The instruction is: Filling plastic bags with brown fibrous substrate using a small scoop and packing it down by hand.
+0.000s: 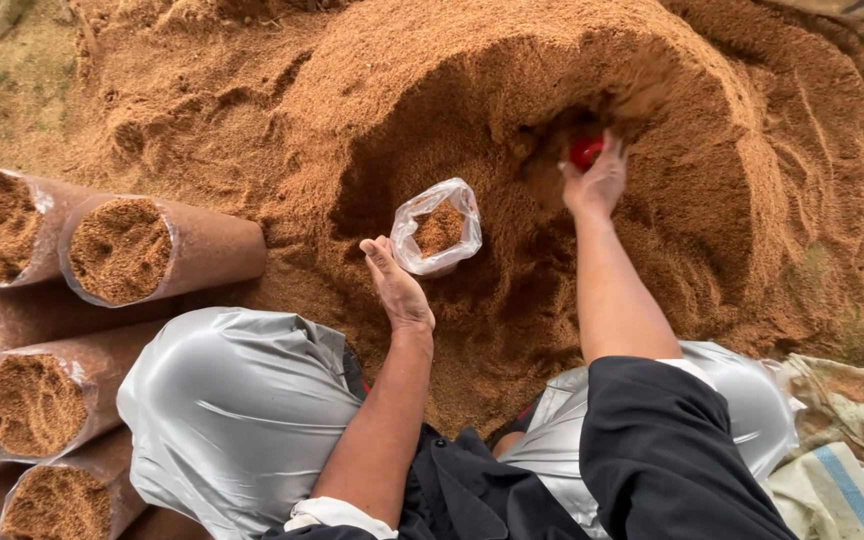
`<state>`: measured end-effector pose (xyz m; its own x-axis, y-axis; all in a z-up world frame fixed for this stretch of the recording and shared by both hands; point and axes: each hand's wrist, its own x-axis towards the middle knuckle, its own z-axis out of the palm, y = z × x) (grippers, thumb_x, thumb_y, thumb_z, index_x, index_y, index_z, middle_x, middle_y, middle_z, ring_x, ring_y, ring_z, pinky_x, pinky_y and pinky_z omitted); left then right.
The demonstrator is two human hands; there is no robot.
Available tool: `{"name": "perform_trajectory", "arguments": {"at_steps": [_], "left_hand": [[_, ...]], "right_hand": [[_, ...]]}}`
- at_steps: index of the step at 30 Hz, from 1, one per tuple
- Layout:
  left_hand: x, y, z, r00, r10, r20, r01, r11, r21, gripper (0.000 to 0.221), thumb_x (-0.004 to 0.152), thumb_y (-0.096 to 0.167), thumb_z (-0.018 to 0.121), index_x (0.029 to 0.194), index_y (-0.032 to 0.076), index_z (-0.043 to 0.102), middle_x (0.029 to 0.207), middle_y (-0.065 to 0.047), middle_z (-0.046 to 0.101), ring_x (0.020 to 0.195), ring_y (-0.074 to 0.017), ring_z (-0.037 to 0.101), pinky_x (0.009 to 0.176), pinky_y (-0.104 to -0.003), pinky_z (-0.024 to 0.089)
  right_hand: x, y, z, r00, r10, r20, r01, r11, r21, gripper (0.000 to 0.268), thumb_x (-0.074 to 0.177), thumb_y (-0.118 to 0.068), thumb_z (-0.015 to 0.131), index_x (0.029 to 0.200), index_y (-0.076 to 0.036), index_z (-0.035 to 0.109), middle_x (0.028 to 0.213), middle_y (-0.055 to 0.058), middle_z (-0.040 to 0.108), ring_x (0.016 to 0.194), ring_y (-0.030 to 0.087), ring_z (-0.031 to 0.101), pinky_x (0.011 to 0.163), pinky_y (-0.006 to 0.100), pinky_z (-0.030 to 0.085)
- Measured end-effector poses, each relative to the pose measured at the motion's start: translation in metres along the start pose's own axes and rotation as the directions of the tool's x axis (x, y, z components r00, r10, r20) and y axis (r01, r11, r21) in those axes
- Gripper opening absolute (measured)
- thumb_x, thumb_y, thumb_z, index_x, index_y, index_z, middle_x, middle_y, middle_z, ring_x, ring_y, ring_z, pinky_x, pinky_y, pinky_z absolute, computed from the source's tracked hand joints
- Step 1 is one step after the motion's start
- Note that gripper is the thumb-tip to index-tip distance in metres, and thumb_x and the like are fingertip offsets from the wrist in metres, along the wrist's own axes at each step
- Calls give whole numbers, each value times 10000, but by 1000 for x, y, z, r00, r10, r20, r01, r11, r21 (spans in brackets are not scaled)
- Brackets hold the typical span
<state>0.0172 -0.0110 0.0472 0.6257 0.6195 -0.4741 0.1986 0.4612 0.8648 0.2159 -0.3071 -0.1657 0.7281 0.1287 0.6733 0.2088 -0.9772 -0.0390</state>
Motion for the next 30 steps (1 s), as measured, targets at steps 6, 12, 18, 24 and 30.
{"name": "perform_trajectory", "arguments": {"at_steps": [6, 12, 18, 24, 30], "left_hand": [[2, -5, 4, 1000, -10, -13, 9, 999, -34, 981, 1005, 761, 292, 1506, -80, 347, 1561, -377, 313, 1512, -450, 249, 1272, -493, 150], [1, 6, 15, 999, -8, -41, 5, 997, -79, 978, 1019, 738, 244, 1470, -119, 382, 1517, -410, 346, 1500, -474, 259, 1265, -482, 159], [21, -22, -7, 998, 14, 61, -12, 999, -35, 891, 799, 852, 117, 913, 56, 503, 945, -66, 562, 899, -156, 545, 929, -311, 465], [20, -18, -12, 986, -167, -21, 167, 986, 12, 1274, 678, 903, 109, 1526, -16, 352, 1609, -222, 348, 1504, -345, 322, 1242, -467, 195], [7, -7, -7, 992, -124, -12, 122, 985, -124, 1001, 988, 809, 267, 1444, -65, 442, 1452, -308, 431, 1441, -408, 363, 1221, -575, 207]], "right_hand": [[41, -82, -126, 733, 262, 628, -457, 873, 170, 864, 792, -151, 909, 1507, -24, 441, 1420, 307, 552, 1389, 548, 388, 1146, 628, 378], [64, -93, -151, 676, 224, 702, -435, 890, 135, 701, 771, -119, 863, 1380, -244, 538, 1308, 77, 547, 1121, 442, 662, 971, 569, 567], [119, -111, -154, 972, 235, -4, -232, 962, 147, 913, 736, -41, 966, 1365, -184, 319, 1320, 131, 442, 1030, 301, 723, 743, 335, 759], [115, -127, -112, 994, 113, 2, -113, 984, 135, 901, 778, -78, 1005, 1398, -220, 368, 1362, 115, 478, 1089, 314, 721, 812, 378, 754], [47, -130, -77, 817, 99, 568, -220, 964, 149, 677, 869, 21, 795, 1449, -100, 468, 1423, 202, 446, 1117, 414, 660, 891, 584, 651]]}}
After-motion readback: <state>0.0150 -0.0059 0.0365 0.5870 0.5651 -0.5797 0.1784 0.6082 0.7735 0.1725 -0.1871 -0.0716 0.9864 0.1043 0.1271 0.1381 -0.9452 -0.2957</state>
